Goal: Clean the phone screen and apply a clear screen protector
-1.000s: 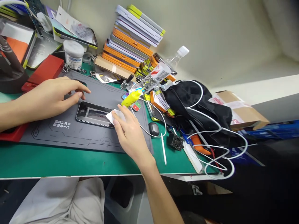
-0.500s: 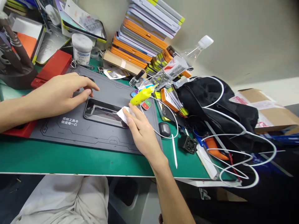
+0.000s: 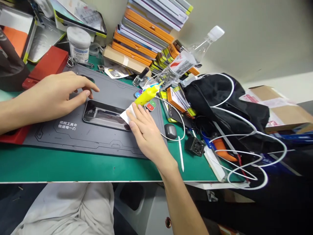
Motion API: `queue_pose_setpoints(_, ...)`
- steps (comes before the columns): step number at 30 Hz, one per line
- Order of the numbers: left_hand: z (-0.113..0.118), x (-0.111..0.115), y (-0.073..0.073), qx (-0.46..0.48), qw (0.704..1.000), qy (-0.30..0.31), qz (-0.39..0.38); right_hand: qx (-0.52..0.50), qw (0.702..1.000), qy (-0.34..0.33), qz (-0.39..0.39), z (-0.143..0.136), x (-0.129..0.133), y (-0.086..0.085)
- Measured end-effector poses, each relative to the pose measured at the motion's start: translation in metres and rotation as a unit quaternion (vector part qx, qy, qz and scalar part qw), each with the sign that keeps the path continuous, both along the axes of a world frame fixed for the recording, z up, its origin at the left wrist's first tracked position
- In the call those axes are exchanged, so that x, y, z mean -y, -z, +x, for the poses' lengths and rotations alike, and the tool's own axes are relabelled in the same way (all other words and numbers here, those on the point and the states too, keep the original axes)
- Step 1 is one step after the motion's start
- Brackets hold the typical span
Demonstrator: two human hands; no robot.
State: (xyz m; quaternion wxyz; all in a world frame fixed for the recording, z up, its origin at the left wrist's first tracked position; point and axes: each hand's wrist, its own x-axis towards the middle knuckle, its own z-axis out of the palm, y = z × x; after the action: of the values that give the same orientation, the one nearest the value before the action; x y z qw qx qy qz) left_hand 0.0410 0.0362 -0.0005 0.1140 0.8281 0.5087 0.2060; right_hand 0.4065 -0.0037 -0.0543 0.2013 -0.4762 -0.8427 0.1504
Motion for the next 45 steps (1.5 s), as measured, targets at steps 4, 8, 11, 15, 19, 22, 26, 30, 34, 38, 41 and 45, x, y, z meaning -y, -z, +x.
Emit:
queue_pose_setpoints(4,-0.002,0.0,0.0,0.01,1.0,-0.008,0.008,0.01,0.999,-0.036,0.0,-0.031,-0.008,-0.002)
queue_pose_setpoints(8,-0.001,0.002,-0.001,0.003,1.0,-0.011,0.004,-0.001,0.999,-0.043,-0.008,-0.023,-0.011,-0.003)
queue_pose_setpoints(11,0.003,0.003,-0.002,-0.003,1.0,-0.009,-0.015,-0.019,0.999,-0.016,-0.023,0.002,-0.001,-0.001)
queue_pose_setpoints(15,0.005,0.004,-0.002,0.014,0.999,-0.005,-0.029,-0.02,1.0,-0.01,0.013,0.013,0.025,0.003)
queue_pose_setpoints(19,0.006,0.005,-0.002,0.008,1.0,-0.011,-0.025,-0.009,0.998,-0.027,0.047,0.006,0.052,0.007)
queue_pose_setpoints(22,0.006,0.005,-0.002,-0.005,1.0,-0.004,-0.026,-0.004,0.998,-0.026,0.057,0.002,0.06,0.008)
queue_pose_setpoints(26,0.003,0.002,0.003,0.011,1.0,0.006,-0.014,-0.003,0.997,-0.035,0.068,-0.009,0.057,0.007)
queue_pose_setpoints(30,0.0,-0.001,0.007,0.037,0.999,0.0,0.002,-0.004,0.994,-0.051,0.093,-0.013,0.056,0.008)
queue_pose_setpoints(34,-0.002,-0.002,0.008,0.041,0.999,0.014,0.001,-0.003,0.994,-0.043,0.105,-0.003,0.064,0.007)
queue_pose_setpoints(38,-0.005,-0.004,0.009,0.007,1.0,0.021,0.02,-0.007,0.994,-0.057,0.092,-0.009,0.058,-0.002)
queue_pose_setpoints(41,-0.007,-0.005,0.009,-0.004,0.999,0.016,0.029,-0.009,0.994,-0.078,0.072,-0.022,0.048,-0.005)
queue_pose_setpoints(45,-0.005,-0.004,0.008,-0.002,0.999,0.03,0.024,-0.013,0.994,-0.073,0.086,-0.019,0.05,-0.001)
